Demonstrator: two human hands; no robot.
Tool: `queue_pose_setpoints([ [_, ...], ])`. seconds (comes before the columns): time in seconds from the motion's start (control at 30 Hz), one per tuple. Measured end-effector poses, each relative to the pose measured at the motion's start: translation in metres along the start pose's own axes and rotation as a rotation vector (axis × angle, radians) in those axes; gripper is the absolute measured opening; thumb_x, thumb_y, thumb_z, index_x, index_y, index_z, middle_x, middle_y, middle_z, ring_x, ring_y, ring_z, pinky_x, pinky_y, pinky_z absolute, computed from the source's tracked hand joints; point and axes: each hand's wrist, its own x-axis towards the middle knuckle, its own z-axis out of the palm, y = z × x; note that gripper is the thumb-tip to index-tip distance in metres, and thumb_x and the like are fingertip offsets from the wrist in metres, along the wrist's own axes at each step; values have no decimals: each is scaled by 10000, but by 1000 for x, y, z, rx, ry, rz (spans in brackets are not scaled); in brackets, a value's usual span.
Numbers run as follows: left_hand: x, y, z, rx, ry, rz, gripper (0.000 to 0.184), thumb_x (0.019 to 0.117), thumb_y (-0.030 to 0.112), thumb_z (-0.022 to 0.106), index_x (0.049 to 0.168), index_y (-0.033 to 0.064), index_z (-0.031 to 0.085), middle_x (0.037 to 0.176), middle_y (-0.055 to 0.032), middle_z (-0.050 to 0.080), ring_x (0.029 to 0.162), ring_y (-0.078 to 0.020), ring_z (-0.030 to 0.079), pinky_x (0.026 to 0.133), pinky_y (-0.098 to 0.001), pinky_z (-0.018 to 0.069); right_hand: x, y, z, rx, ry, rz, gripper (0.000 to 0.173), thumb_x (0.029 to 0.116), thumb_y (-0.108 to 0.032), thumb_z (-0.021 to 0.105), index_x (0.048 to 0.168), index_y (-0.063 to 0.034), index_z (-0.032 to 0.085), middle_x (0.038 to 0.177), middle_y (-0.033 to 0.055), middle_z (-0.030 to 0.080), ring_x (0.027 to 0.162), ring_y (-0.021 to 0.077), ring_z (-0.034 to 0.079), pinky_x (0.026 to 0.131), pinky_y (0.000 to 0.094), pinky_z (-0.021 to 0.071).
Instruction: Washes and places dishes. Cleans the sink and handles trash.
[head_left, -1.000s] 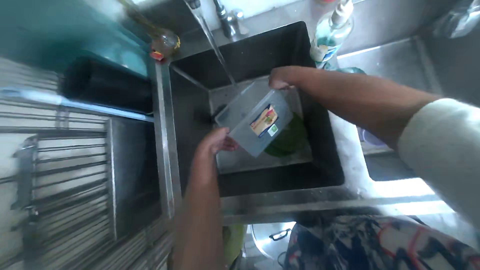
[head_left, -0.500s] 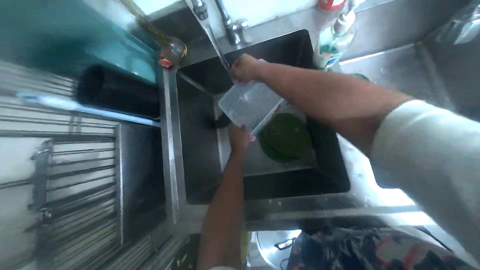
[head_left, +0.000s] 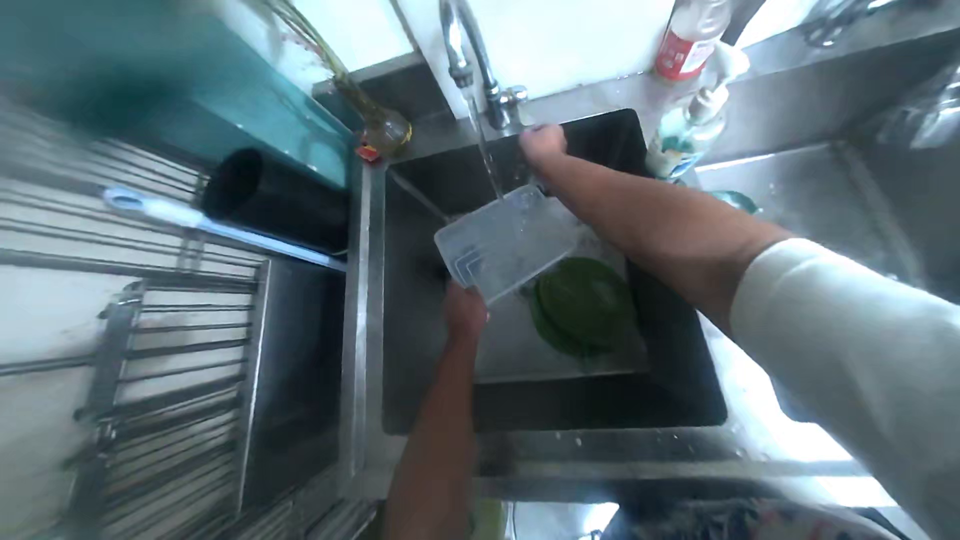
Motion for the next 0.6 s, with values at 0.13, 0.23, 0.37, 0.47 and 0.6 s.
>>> queue_pose_setpoints([
  [0.13,-16,-3,-8,49,-36,44,439,1107,161,388,1485,-62,385,1186,-261,636,850,-265,724,776,-402,613,37,-7,-9,278,-80,100,479,1112,-413,394,1294,-21,601,1056,103,655,802,160,612,713,332,516],
  [0.23,-22,-11,-7,43,-54,46,468,1109,153,369,1528,-52,332,1157,-253,644,807,-246,725,745,-386,620,59,-18,-11,386,-165,117,407,1112,-391,384,1240,-61,585,836,31,593,574,94,510,538,252,457],
  [0.37,-26,-24,-7,-60,-55,19,418,1106,132,371,1468,-76,382,1083,-238,644,726,-215,714,673,-358,619,62,-55,-24,637,-169,163,279,1077,-334,405,1134,-95,535,748,-11,497,521,76,450,492,226,433],
  [0.47,-34,-28,-6,-162,-57,-15,428,1107,115,373,1496,-61,359,1099,-248,633,713,-222,706,658,-366,618,61,-82,-38,786,-213,277,435,1049,-453,453,1338,-128,462,972,42,545,692,117,545,620,255,497],
  [0.6,-48,-35,-7,-238,-43,8,438,1114,121,384,1511,-63,349,1128,-265,624,753,-242,704,684,-380,616,28,-53,-38,77,-206,-57,440,1109,-374,374,1309,-35,571,1057,99,630,817,166,608,731,330,517],
])
